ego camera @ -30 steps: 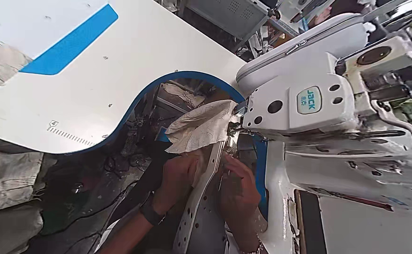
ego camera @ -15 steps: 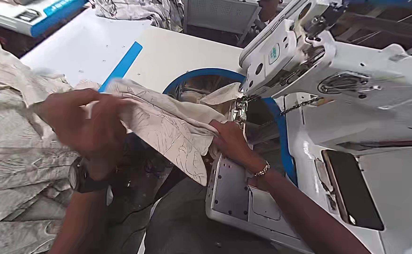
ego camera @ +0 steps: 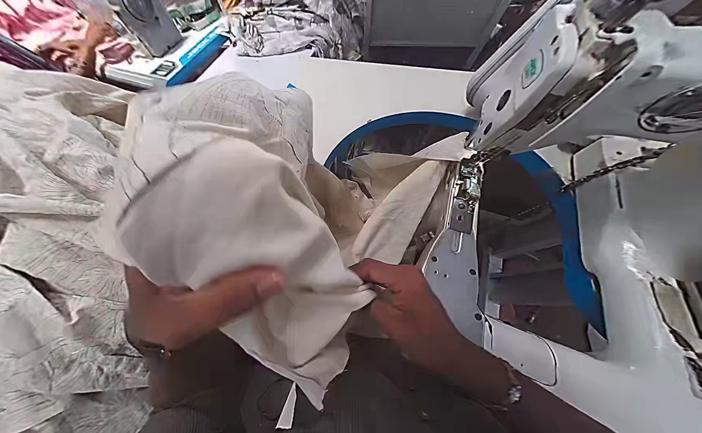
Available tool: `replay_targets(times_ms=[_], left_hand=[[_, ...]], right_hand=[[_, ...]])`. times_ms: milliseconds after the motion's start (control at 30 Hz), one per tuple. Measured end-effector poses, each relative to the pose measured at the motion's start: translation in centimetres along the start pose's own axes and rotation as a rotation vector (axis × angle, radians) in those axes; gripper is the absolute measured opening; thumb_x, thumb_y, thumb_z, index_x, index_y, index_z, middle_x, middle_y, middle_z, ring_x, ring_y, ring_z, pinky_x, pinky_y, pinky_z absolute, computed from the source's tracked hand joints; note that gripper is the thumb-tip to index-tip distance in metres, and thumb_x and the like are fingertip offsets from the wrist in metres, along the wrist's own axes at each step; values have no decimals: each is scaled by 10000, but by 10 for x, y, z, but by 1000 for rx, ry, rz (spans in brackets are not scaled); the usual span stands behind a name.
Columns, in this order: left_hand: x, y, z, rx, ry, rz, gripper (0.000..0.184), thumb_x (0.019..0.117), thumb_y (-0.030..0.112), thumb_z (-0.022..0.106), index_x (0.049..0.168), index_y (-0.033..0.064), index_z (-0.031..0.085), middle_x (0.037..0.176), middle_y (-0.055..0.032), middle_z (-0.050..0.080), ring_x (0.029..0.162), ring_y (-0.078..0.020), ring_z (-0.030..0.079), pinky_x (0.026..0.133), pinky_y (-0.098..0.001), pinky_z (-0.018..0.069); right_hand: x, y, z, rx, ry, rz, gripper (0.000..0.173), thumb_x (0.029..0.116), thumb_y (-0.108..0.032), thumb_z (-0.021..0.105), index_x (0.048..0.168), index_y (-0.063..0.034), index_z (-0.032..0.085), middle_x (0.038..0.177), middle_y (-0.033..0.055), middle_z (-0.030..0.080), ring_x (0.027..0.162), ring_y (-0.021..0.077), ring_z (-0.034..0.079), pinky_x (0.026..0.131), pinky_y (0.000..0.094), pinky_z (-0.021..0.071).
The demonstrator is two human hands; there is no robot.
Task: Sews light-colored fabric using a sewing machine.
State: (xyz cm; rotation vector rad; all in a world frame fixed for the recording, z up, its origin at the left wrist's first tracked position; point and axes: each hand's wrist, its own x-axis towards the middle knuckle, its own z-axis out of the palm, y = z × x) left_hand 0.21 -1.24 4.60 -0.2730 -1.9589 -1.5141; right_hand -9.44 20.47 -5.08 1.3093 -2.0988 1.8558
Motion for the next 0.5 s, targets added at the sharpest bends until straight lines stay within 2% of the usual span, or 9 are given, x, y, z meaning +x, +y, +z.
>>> replay_targets(times_ms=[100,167,233,300,333,367,433,467,500], left_hand=[[41,-28,-40,114,96,32,388,831,109,812,1157,264,668,1067,150,742,970,-7,709,889,-217,602],[48,-37,-48,111,81,47,376,855,152,816,1189,212,653,1093,107,731,993,-40,702,913,-250,595],[48,-31,-43,46,54,101,372,862,174,824,1184,164,637,1057,54,737,946,-80,721,853,-277,622],[46,-5,-26,-72,-59,121,256,866,202,826,1086,179,698,971,66,751,875,-50,724,776,-229,621],[43,11,-23,-44,-157,51,190,889,278,795,1048,198,730,944,95,758,867,-4,721,769,-174,607],[40,20,-34,67,-223,-27,195,903,325,766,1035,184,738,943,97,756,890,20,712,792,-143,590],[38,7,-108,525,-366,-137,282,980,257,648,1079,-4,688,998,-27,714,976,-11,664,885,-153,513],[41,-16,-149,792,-346,-184,270,986,140,601,1035,-117,664,978,-155,700,960,-100,669,889,-211,502],[44,-44,-188,974,-347,-340,304,1049,62,539,1131,-225,597,1136,-331,653,1120,-279,655,1039,-370,438]], right_hand=[[-3,-18,-122,72,114,70,213,1050,-363,564,1038,-252,745,945,-189,726,866,-86,659,785,124,554],[-4,-28,-186,-123,404,-12,144,1040,-353,588,1060,-233,665,937,-137,700,845,15,691,796,217,598],[4,-57,-176,-302,413,-153,439,977,-386,682,1306,-107,599,1262,-28,675,1171,113,645,1051,312,520],[12,-80,-93,-554,191,-209,707,949,-537,639,1476,-100,460,1540,38,512,1454,169,439,1229,392,325],[9,-70,-51,-716,134,-244,620,980,-491,580,1429,-70,500,1502,104,552,1448,251,458,1201,490,301],[4,-45,-30,-857,154,-301,428,951,-349,612,1249,-44,651,1281,143,699,1272,329,613,1062,570,403],[-10,7,-64,-1057,263,-202,119,820,-142,678,775,-42,722,732,148,711,740,362,707,704,567,518],[-21,14,-109,-1122,294,-3,145,833,-100,660,801,24,728,740,225,698,727,438,706,660,612,526],[-29,15,-157,-1135,369,161,176,865,-75,616,845,81,694,778,296,678,752,504,691,638,661,495]])
